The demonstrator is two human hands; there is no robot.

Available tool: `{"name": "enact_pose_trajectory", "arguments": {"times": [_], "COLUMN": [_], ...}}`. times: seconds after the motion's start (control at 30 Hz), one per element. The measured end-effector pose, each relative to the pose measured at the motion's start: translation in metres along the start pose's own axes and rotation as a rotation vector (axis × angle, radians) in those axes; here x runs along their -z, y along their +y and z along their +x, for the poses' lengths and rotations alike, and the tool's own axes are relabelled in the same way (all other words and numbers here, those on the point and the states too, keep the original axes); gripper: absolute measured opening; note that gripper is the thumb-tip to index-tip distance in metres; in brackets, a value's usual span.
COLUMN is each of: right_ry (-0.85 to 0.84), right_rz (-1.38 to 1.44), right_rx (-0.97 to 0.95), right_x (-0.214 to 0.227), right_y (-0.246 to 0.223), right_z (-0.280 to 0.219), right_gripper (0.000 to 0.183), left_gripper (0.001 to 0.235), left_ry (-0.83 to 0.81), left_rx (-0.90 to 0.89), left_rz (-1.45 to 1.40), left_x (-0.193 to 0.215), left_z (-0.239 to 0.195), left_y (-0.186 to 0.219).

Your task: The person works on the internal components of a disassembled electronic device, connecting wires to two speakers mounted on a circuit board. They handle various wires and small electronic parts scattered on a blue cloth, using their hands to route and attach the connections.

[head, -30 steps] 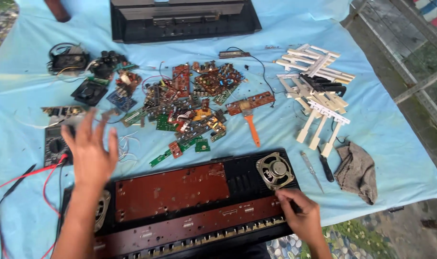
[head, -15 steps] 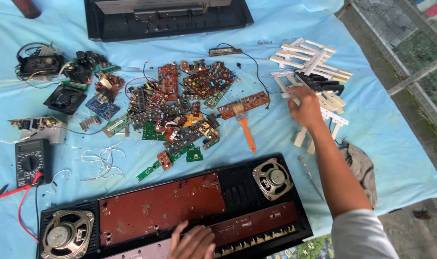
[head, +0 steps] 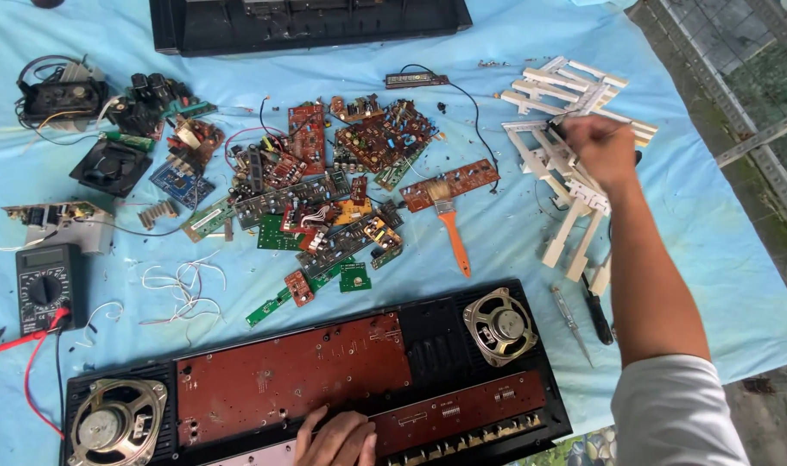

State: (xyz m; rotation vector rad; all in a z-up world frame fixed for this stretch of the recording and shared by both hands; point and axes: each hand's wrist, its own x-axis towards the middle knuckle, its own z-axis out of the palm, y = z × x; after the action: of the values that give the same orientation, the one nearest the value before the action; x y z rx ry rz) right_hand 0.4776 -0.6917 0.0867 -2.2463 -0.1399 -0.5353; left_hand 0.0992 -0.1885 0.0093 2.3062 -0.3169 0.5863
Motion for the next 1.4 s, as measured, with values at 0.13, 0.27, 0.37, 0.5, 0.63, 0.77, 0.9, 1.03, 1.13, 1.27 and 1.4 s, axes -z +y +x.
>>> {"name": "enact_pose_trajectory", "arguments": {"times": [0.13, 0.27, 0.37, 0.5, 0.63, 0.77, 0.9, 1.03, 1.13, 1.27, 1.4], "right_ry": [0.099, 0.281, 0.347, 0.377, 0.419, 0.322, 0.140, 0.113, -0.089, -0.273, -0.301], "right_rz": [0.064, 0.050, 0.060, 0.218, 0.338, 0.387, 0.422, 0.210, 0.245, 0.449, 0.546], "right_rx": [-0.144, 0.010, -0.084, -0.141, -0.109, -0.129, -0.096, -0.008, 0.215, 0.185, 0.122], "right_x": [0.041, 0.071, 0.075, 0.069, 0.090, 0.094, 0.087, 0.066, 0.037, -0.009, -0.023], "right_y": [-0.033, -0.024, -0.042, -0.120, -0.126, -0.168, -0.206, -0.240, -0.256, -0.301, -0.322], "right_z": [0.008, 0.022, 0.021, -0.003, -0.010, -0.043, -0.111, -0.224, -0.294, -0.339, -0.357], "right_gripper": [0.022, 0.028, 0.016, 0.015, 0.011, 0.006, 0.020, 0.016, 0.008, 0.010, 0.007], "left_gripper": [0.019, 0.022, 0.022, 0.017, 0.018, 0.018, 0.018, 0.030, 0.049, 0.044, 0.016], "left_ry": [0.016, 0.049, 0.050, 0.045, 0.026, 0.026, 0.054, 0.056, 0.046, -0.054, -0.143], "left_rx": [0.015, 0.035, 0.059, 0.032, 0.021, 0.017, -0.006, 0.030, 0.036, -0.079, -0.295], "left_rz": [-0.017, -0.014, -0.032, -0.129, -0.151, -0.162, -0.149, -0.180, -0.185, -0.278, -0.590], "left_x": [0.003, 0.005, 0.011, 0.031, 0.033, 0.037, 0.038, 0.045, 0.042, 0.040, 0.043], "left_z": [0.001, 0.004, 0.009, 0.025, 0.026, 0.026, 0.022, 0.024, 0.019, 0.020, 0.029], "left_y": [0.001, 0.006, 0.011, 0.022, 0.022, 0.024, 0.023, 0.036, 0.044, 0.064, 0.090]}}
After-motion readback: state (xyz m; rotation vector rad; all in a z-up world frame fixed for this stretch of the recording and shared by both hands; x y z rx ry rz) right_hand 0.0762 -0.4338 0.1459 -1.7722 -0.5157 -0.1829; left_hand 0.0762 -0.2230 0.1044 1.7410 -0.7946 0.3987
